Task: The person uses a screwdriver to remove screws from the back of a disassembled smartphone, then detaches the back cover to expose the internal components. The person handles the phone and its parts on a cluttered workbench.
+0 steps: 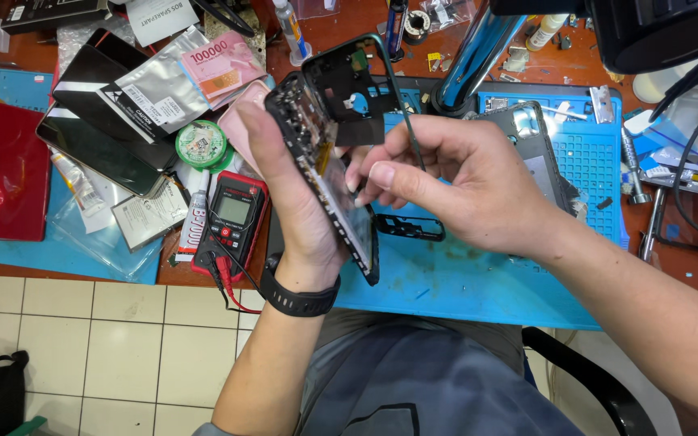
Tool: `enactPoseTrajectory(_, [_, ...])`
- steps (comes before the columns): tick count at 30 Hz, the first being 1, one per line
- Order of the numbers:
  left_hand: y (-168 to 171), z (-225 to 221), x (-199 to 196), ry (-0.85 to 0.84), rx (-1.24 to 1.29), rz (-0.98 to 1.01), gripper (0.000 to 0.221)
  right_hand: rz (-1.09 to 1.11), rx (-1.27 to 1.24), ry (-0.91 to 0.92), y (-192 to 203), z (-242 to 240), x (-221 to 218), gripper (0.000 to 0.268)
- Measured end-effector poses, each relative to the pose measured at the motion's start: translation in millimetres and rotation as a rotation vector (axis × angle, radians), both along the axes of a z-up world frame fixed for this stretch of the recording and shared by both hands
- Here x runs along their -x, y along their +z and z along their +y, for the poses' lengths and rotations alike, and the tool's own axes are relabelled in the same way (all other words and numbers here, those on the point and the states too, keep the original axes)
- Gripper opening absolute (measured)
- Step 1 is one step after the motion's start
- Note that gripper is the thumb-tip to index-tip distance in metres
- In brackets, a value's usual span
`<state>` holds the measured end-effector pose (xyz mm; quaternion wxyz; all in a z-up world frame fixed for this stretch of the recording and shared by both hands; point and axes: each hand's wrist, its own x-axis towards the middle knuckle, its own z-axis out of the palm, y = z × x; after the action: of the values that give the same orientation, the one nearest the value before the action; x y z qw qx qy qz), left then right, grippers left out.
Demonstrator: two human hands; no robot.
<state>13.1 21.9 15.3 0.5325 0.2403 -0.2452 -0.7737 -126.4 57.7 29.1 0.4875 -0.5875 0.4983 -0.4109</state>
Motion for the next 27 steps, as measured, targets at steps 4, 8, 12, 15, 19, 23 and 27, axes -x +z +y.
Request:
enactPoseTrajectory(4, [-6,1,-16,0.017,0.102,0.048,0.063,-0.033,0.068,0.078,9,0,-2,0.025])
enactPoseTrajectory(8, [-12,-3,-30,-0.053,0.030,0.239,0.045,0.146,0.028,-0.067,10,0,-4,0.032])
enactPoseTrajectory(12, [-20,-5,-34,-0.076,0.052,0.292,0.044,0.263,0.074,-0.160,4,-1,-2,0.043])
enactPoseTrajectory(15, [-25,-6,-37,-0.107,0.031,0.311,0.050,0.305,0.042,-0.185,2,-2,2,0.038])
enactPoseTrajectory(19, [-26,-9,-37,-0.072,-0.121,0.257,0.048,0.374,0.036,-0.216,-5,-2,6,0.036])
enactPoseTrajectory(23, [-31,-11,-40,-0.025,-0.082,0.206,0.054,0.300,0.073,-0.192,-2,2,12,0.038])
enactPoseTrajectory(27, [-36,-13,-50,-0.102,-0.032,0.268,0.067,0.198,0.108,-0.165,5,11,18,0.035])
